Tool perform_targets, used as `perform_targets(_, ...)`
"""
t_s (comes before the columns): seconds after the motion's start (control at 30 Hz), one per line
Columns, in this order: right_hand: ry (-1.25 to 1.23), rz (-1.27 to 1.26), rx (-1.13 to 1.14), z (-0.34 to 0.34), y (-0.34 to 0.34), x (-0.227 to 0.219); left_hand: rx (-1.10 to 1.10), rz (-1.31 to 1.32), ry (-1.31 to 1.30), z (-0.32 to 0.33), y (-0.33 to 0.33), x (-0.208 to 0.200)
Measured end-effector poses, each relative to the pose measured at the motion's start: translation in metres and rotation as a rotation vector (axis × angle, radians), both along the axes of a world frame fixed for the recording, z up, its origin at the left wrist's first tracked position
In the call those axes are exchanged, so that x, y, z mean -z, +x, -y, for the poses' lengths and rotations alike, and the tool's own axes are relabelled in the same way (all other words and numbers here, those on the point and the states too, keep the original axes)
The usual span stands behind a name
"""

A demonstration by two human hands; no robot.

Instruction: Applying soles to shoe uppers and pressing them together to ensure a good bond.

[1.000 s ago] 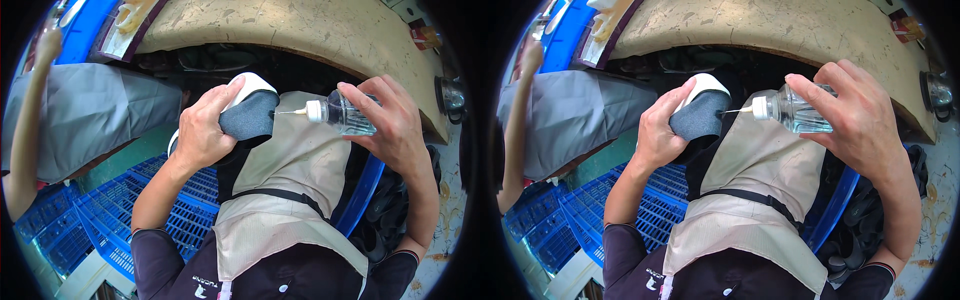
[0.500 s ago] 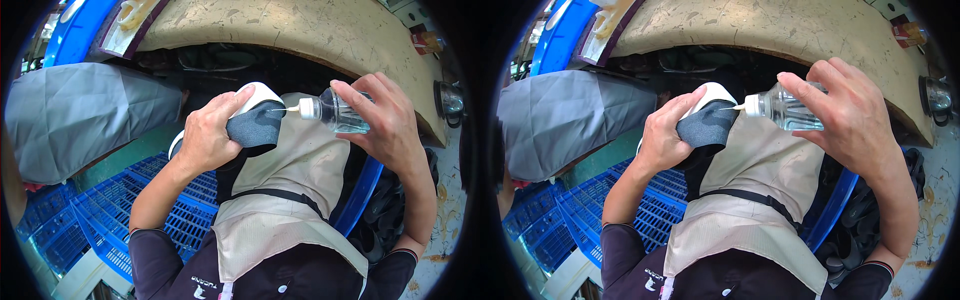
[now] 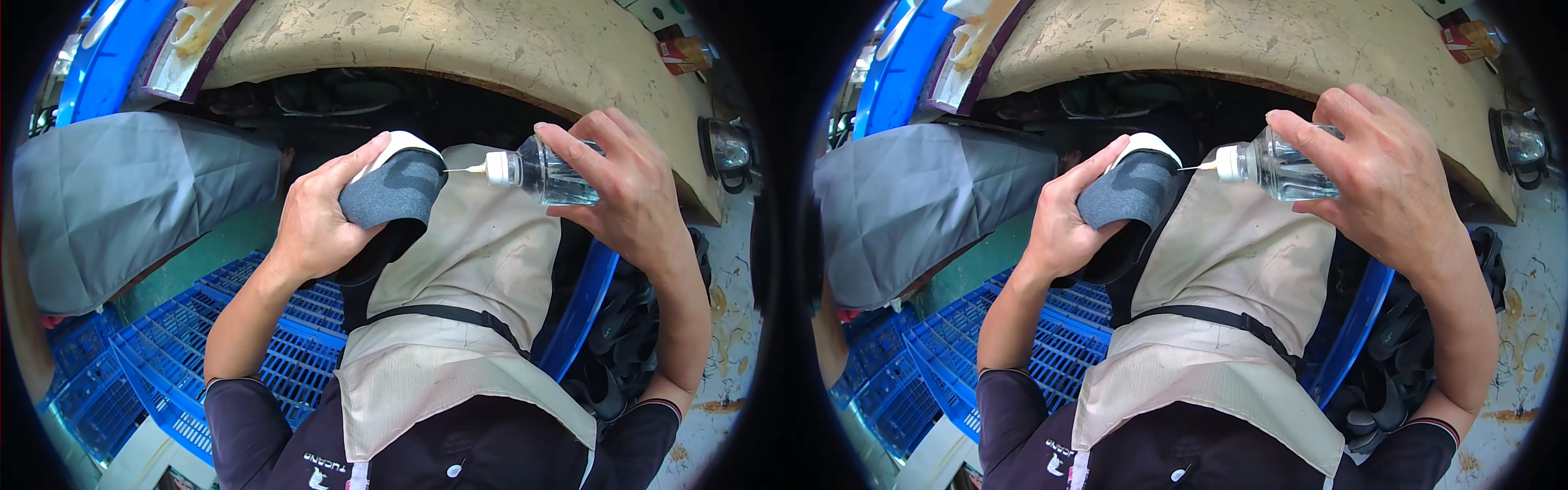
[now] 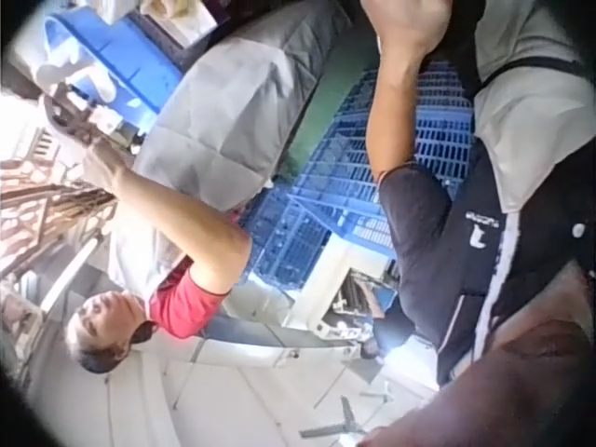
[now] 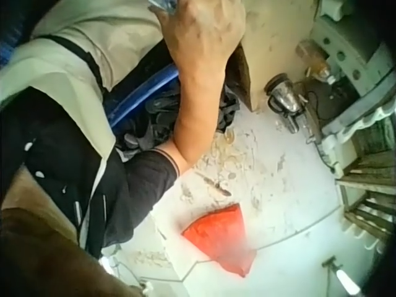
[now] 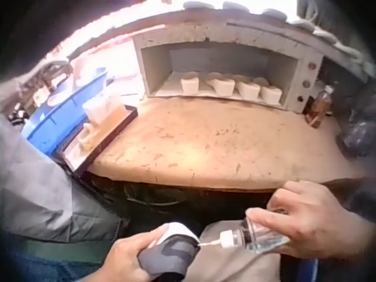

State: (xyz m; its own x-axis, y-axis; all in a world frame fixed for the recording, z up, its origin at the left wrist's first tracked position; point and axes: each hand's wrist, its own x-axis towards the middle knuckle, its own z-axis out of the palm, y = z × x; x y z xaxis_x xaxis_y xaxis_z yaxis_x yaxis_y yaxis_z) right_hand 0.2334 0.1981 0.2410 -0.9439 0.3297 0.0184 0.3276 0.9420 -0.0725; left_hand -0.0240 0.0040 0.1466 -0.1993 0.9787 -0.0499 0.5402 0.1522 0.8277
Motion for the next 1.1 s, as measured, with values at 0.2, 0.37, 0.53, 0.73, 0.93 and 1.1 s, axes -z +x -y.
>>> perform_targets(0.2, -0.038, 0.011, 0.038, -0.012, 0.01, -0.005, -0.021, 0.153, -0.099, -0.022, 0.005, -0.01)
perform_targets(0.37, -0.111, -0.019, 0.136, -0.031, 0.026, -0.026, -0.042, 0.203, -0.011, -0.048, 0.01, -0.03)
perform_targets(0.53, -0.269, -0.248, 0.371, -0.072, 0.047, -0.048, -0.125, 0.378, 0.096, -0.069, 0.027, -0.048)
perform_targets(0.73, -0.589, -0.811, 0.702, -0.131, 0.08, -0.042, -0.178, 0.577, 0.211, -0.088, 0.06, -0.062)
perform_targets(0.93, -0.192, -0.978, 0.837, -0.137, 0.073, -0.001, -0.329, 0.531, 0.246, -0.096, 0.088, -0.037)
perform_targets(1.1, -0.589, -0.652, 0.487, 0.024, 0.0, 0.039, -0.377, 0.394, 0.319, -0.093, 0.093, 0.014)
